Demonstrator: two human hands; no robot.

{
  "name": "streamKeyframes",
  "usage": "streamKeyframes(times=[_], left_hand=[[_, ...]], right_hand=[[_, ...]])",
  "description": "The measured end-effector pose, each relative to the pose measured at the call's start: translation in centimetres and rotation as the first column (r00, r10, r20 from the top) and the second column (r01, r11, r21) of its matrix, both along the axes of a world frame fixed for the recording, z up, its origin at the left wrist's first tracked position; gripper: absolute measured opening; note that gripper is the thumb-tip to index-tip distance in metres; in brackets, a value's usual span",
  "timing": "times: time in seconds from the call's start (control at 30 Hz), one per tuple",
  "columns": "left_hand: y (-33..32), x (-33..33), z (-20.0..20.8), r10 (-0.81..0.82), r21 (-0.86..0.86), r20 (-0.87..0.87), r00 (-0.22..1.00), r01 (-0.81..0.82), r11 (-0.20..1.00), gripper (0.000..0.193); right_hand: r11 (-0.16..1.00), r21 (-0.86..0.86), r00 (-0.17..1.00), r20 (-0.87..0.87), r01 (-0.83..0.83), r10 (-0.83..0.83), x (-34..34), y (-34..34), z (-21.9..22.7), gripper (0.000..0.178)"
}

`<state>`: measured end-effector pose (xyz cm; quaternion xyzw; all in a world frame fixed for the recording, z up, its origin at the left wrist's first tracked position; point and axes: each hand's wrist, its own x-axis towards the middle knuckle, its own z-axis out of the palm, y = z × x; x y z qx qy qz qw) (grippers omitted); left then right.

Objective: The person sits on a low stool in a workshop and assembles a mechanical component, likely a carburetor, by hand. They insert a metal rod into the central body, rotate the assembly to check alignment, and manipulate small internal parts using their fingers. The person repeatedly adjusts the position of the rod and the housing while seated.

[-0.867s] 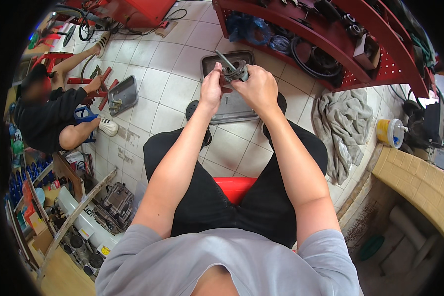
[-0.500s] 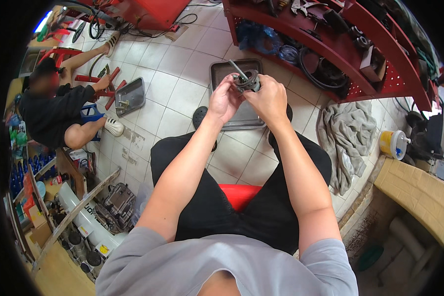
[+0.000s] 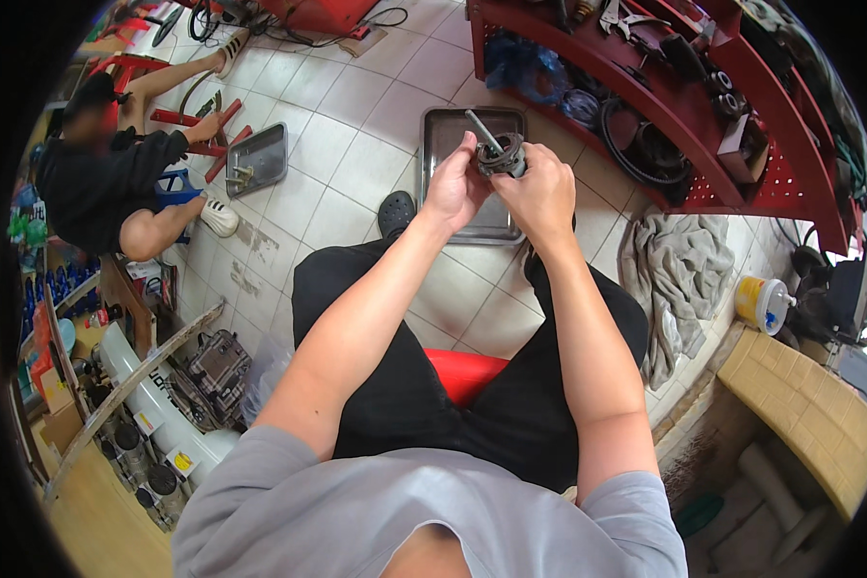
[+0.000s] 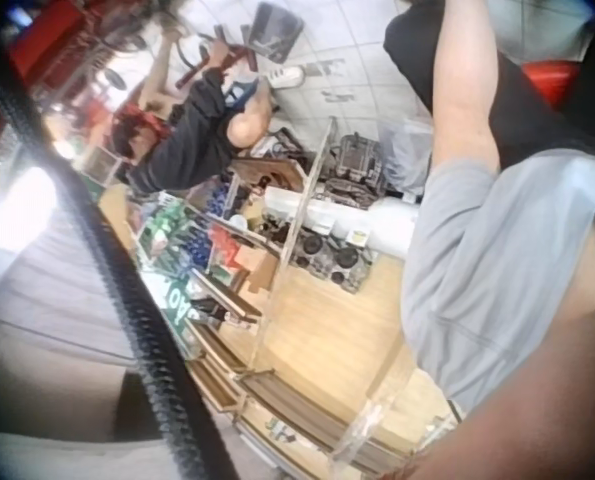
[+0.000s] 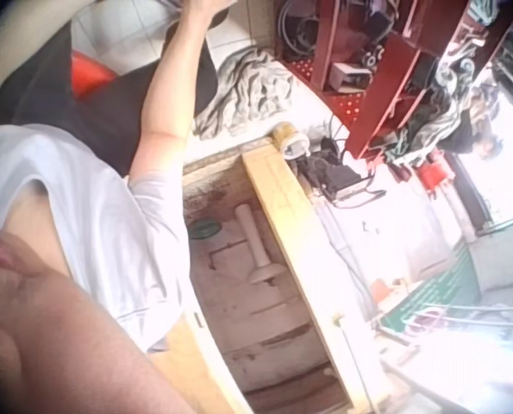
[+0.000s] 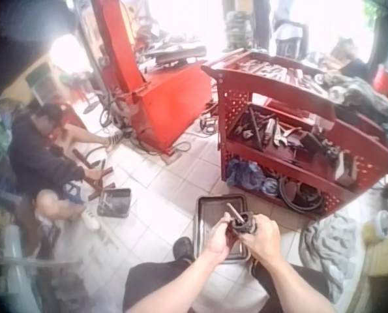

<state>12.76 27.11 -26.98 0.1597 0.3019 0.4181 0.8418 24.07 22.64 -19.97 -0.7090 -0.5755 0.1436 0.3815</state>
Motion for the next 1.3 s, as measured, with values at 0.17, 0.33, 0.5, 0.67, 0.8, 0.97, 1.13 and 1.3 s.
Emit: streamKeyframes(times=[0.17, 0.33, 0.5, 0.67, 0.8, 0.97, 1.13, 1.3], left_hand=[[0.2, -0.3, 0.9, -0.015, -0.070, 0.032, 0.999, 0.017, 0.997, 0.029], [0.3, -0.2, 0.0, 0.039, 0.002, 0.028, 0.999, -0.039, 0.999, 0.026], [0.3, 0.0, -0.3, 0.000, -0.025, -0.087, 0.996, -0.002, 1.000, 0.025], [0.0, -0.4, 2.7, 0.003, -0.113, 0.035, 0.999, 0.001, 0.994, 0.028], [0.0, 0.0, 0.9, 0.068, -0.016, 0.006, 0.998, -0.068, 0.998, 0.031], [-0.2, 0.3, -0.2, 0.029, -0.009, -0.088, 0.996, -0.030, 1.000, 0.035], [-0.1, -0.1, 0.5, 0.010, -0.131, -0.060, 0.998, -0.018, 0.991, 0.040], [-0.7, 0.5, 0.2, 0.085, -0.062, -0.049, 0.995, -0.088, 0.994, 0.037]], right_hand=[[1.000, -0.005, 1.000, -0.001, 0.008, -0.008, 0.1, 0.0, -0.3, 0.022], [1.000, 0.018, 1.000, -0.009, 0.023, -0.023, 0.2, 0.1, -0.2, 0.022], [0.999, 0.033, 1.000, -0.019, -0.008, 0.008, 0.0, 0.0, 0.0, 0.022], [0.998, -0.047, 0.997, -0.067, 0.036, -0.040, -0.1, -0.1, 0.3, 0.023], [0.997, -0.069, 0.999, -0.023, 0.032, -0.034, 0.0, 0.0, 0.1, 0.024], [0.992, -0.128, 1.000, 0.007, 0.002, -0.001, -0.2, -0.1, 0.2, 0.026], [0.980, -0.201, 1.000, -0.029, 0.000, -0.005, 0.0, 0.0, 0.1, 0.028], [0.956, -0.291, 0.999, -0.017, 0.038, -0.045, -0.1, 0.0, 0.7, 0.030]])
